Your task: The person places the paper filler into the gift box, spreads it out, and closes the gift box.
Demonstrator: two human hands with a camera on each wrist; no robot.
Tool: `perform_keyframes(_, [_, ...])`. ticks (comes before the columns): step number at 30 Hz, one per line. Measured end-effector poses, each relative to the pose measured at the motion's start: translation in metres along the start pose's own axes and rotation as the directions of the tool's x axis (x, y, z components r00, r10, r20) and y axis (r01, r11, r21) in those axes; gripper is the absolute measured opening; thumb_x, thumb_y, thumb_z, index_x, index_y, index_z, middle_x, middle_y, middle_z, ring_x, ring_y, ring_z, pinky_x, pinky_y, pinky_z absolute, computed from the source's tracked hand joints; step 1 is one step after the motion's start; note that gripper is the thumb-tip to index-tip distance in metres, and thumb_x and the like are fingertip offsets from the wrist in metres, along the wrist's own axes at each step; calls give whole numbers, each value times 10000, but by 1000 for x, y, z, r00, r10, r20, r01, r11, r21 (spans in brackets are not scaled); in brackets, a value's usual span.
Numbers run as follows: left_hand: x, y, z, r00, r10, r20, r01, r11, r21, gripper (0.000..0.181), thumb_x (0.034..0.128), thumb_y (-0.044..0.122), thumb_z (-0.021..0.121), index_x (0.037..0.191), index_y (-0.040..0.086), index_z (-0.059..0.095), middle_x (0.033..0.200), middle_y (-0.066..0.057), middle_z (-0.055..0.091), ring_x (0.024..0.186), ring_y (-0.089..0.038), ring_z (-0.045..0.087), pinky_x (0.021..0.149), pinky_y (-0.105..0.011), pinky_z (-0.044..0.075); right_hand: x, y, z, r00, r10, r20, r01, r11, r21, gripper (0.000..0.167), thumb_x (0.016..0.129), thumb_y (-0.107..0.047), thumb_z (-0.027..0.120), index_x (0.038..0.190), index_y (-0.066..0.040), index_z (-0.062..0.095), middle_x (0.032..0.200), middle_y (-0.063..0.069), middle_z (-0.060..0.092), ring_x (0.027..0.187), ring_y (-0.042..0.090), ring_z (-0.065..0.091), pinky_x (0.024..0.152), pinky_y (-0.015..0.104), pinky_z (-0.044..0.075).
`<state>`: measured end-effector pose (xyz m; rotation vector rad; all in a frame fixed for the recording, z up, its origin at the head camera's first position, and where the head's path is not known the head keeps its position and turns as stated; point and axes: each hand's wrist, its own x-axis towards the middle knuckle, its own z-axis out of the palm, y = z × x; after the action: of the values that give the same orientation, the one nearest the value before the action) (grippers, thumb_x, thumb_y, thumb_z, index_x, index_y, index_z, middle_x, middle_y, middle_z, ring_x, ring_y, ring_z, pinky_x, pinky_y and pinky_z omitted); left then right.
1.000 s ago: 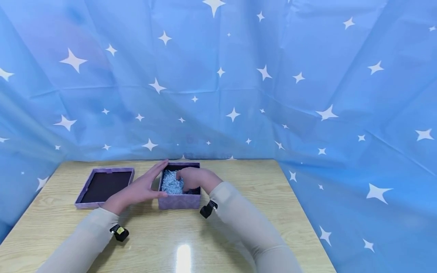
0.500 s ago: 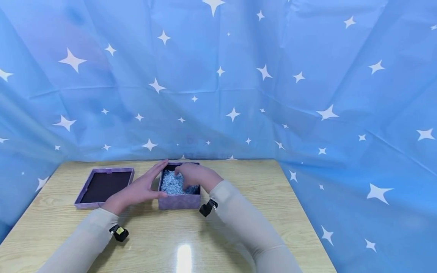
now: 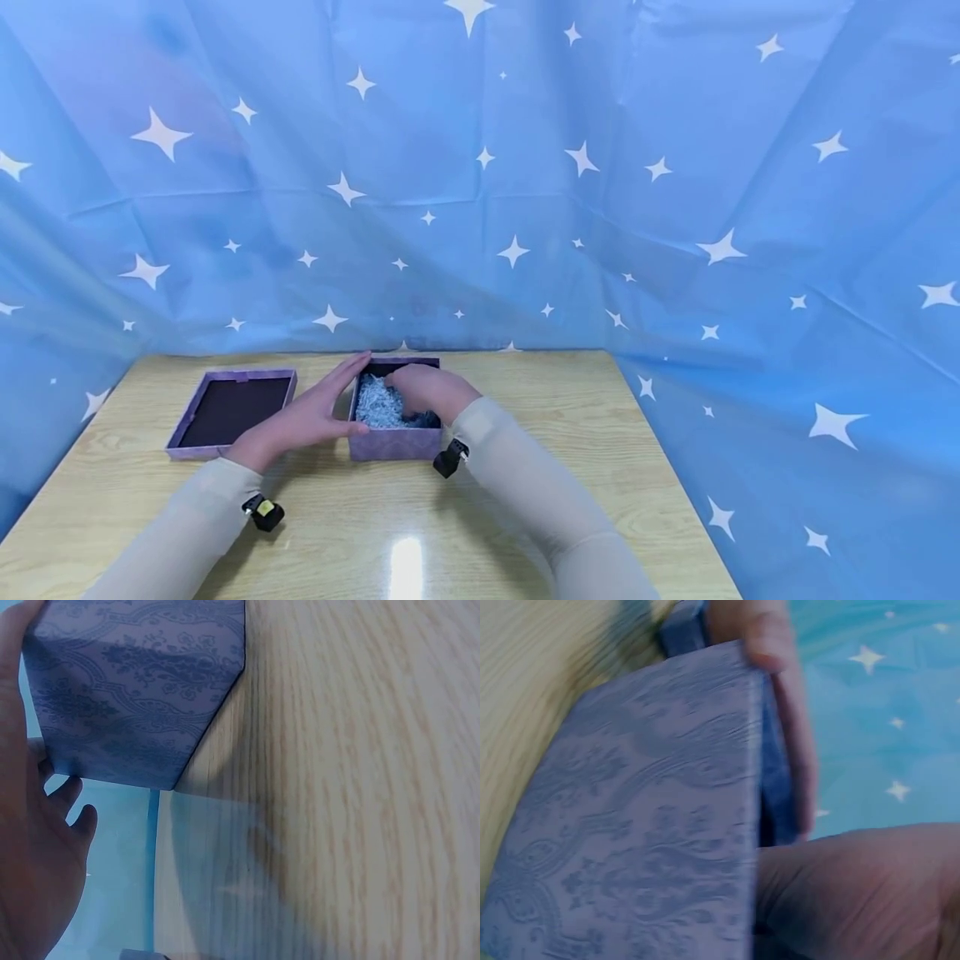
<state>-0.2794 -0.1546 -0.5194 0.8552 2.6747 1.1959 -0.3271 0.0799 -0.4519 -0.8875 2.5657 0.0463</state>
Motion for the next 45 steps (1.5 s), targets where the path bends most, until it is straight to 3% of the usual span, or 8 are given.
perform_keyframes(6, [0,-2,0,1000,-5,-7,5,1000,-12,1227,908,593,880,1803,328,84,1867,-37,59,1652,-438,234,1219,-696,381,0,3,-7,980,-137,-145,153,982,107,419,992,-187,875,1383,-123,739,1365,26,723,1261,190,679,1035,330,573])
perform_keyframes(9, [0,-3,0,1000,-3,-7,3,1000,-19,1226,910,586,883,1806,294,99,1867,-44,61,1656,-424,232,1207,-688,400,9,6,-1,971,-181,-154,211,954,211,301,1001,-164,863,1280,-142,754,1273,-4,731,1187,152,682,984,308,575])
perform_keyframes(15, [1,-4,1,1000,6,-2,-6,1000,-21,1220,916,587,878,1807,267,109,1867,-38,62,1668,-415,195,1228,-683,373,23,7,15,971,-211,-114,230,955,186,330,1018,-54,791,1340,-104,735,1329,29,739,1195,150,687,1012,302,559])
perform_keyframes(21, [1,-3,1,1000,-4,2,4,999,-35,1221,918,588,876,1804,318,81,1866,24,30,1672,-407,185,1230,-685,372,9,6,-1,979,-193,-70,203,961,190,454,1010,-169,849,1440,-135,708,1407,13,710,1277,161,669,1020,309,569])
perform_keyframes(26, [0,0,0,1000,-13,5,13,999,-30,1217,924,565,883,1804,310,83,1866,24,31,1670,-404,198,1214,-680,397,-2,11,-19,964,-244,-111,267,905,330,414,1000,-148,860,1383,-104,708,1238,31,719,1107,169,684,904,315,586])
perform_keyframes(30, [1,-1,0,1000,-10,7,10,1000,-24,1208,929,563,879,1805,297,91,1867,13,38,1664,-404,221,1200,-667,420,8,9,-12,960,-254,-120,280,842,462,280,1009,-83,823,1270,-67,723,1009,34,727,848,142,674,754,299,575])
perform_keyframes(37, [1,-3,1,1000,-3,6,3,999,-36,1213,925,561,882,1806,225,121,1867,-21,53,1673,-407,177,1233,-678,369,38,5,19,962,-255,-94,272,900,342,220,992,-9,774,1195,-87,739,930,-27,666,781,92,565,714,246,480])
perform_keyframes(45, [0,-1,0,1000,-16,-2,16,1000,-10,1213,925,578,875,1807,256,106,1864,35,35,1652,-422,247,1202,-668,418,25,7,2,967,-213,-142,254,870,424,322,979,-91,859,1279,-107,742,1194,0,725,1006,122,686,857,279,584])
